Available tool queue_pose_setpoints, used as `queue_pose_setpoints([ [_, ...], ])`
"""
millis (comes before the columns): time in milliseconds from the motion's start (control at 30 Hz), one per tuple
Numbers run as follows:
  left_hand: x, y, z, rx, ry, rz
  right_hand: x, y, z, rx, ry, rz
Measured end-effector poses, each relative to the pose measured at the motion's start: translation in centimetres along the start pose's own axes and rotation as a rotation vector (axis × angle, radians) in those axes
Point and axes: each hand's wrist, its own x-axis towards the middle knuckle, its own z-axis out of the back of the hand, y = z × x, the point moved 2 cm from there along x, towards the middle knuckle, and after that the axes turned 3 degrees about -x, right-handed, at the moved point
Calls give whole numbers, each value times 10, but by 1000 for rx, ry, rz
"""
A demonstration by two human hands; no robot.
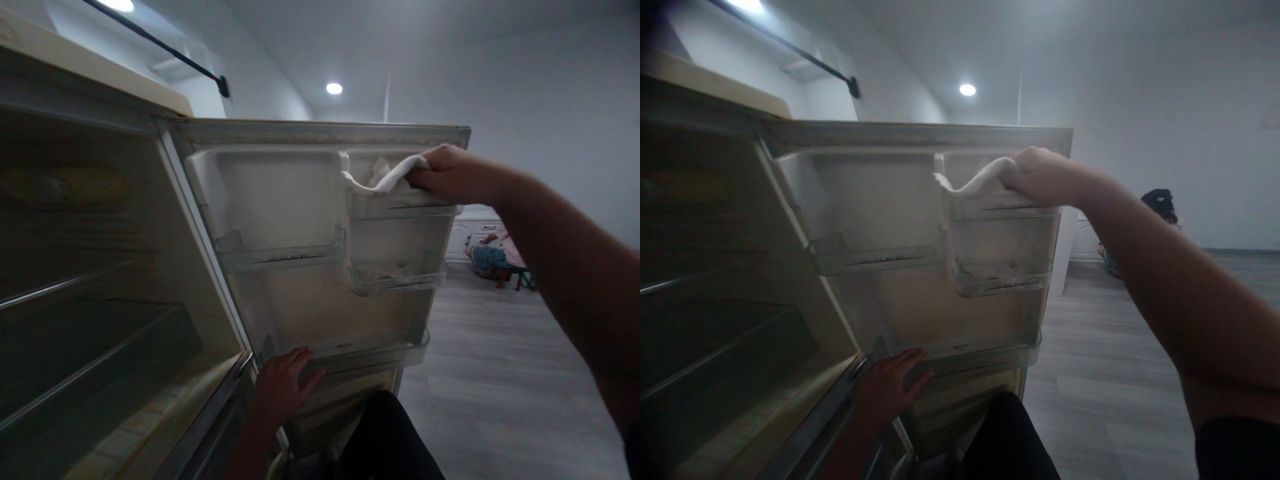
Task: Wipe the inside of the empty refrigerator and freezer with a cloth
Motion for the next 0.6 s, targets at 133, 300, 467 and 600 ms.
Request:
queue_pose_setpoints([
  [133, -1, 3, -1, 8, 1, -7, -31, 54, -14, -164, -240, 192],
  [300, -3, 2, 0, 6, -12, -17, -55, 59, -48, -199, -248, 345],
  [467, -4, 3, -1, 3, -23, -29, -62, 32, -70, -161, -74, 485],
  [600, -3, 3, -4, -6, -42, -31, -69, 38, -70, -206, -127, 412],
])
